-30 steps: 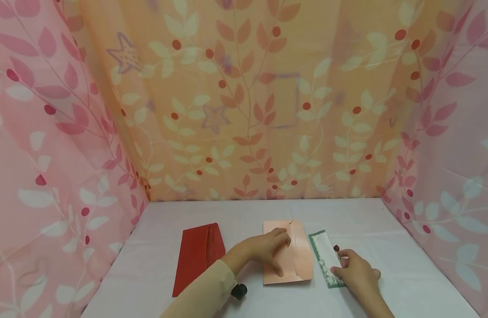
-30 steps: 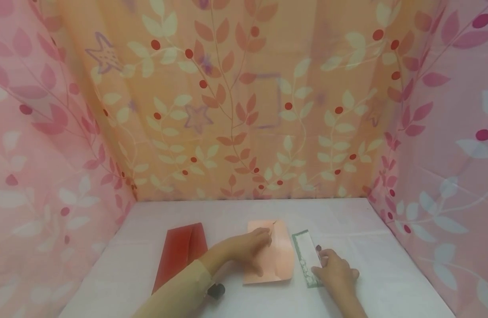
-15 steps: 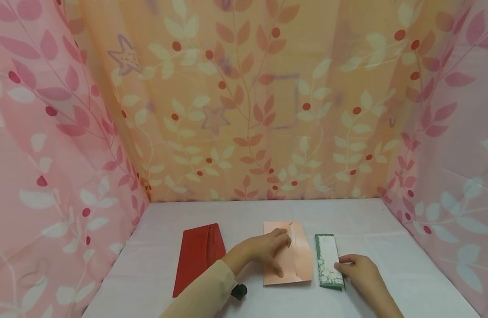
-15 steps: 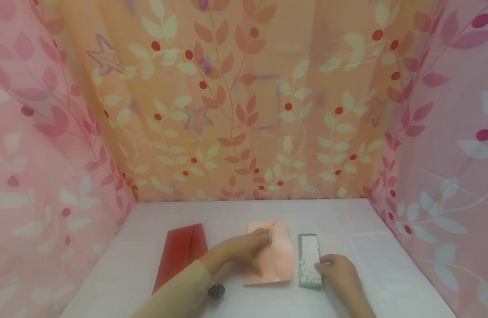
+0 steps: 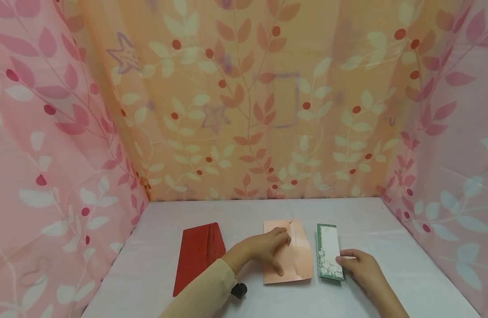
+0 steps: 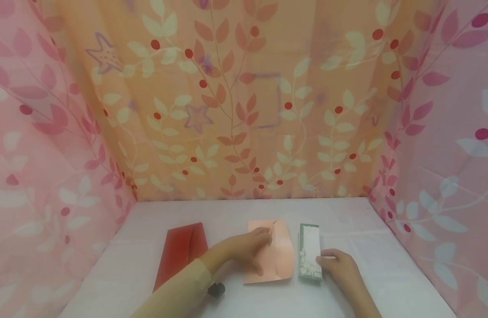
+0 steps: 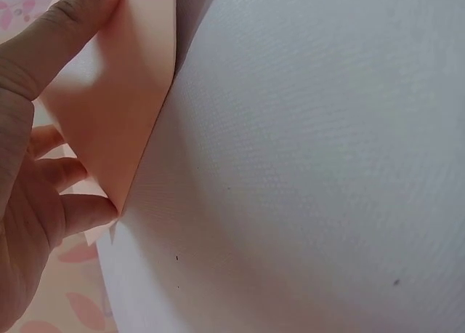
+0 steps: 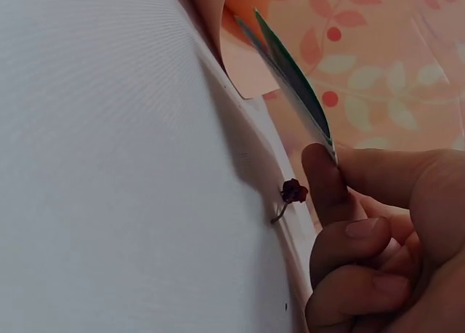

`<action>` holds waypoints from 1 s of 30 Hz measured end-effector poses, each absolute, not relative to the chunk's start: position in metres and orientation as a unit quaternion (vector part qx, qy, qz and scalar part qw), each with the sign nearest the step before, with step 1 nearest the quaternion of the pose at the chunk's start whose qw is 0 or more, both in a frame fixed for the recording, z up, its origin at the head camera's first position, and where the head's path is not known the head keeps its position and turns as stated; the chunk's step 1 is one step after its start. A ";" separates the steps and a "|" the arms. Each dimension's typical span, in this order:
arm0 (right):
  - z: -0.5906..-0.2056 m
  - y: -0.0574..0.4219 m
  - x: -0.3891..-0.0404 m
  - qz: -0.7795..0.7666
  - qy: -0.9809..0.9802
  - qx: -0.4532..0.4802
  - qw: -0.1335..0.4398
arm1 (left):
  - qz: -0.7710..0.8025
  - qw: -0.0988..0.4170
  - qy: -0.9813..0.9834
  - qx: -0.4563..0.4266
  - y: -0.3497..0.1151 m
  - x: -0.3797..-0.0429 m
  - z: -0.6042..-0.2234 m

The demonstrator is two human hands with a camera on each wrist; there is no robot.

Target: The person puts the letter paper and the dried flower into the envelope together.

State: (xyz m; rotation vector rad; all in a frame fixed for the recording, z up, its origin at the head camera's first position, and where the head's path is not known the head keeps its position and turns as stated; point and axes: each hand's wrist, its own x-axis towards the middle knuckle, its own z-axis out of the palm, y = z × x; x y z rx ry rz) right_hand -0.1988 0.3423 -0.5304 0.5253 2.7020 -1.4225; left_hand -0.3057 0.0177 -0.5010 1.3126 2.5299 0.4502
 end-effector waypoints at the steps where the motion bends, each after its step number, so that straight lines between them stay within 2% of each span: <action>1: -0.530 0.341 -0.200 -0.461 0.871 0.167 0.017 | 0.155 0.126 0.870 0.451 0.017 -0.306 -0.501; 11: -0.513 0.329 -0.209 -0.479 0.865 0.148 -0.001 | 0.149 0.120 0.871 0.452 0.014 -0.304 -0.493; 30: -0.524 0.301 -0.229 -0.494 0.862 0.117 0.001 | 0.176 0.122 0.864 0.456 0.016 -0.301 -0.499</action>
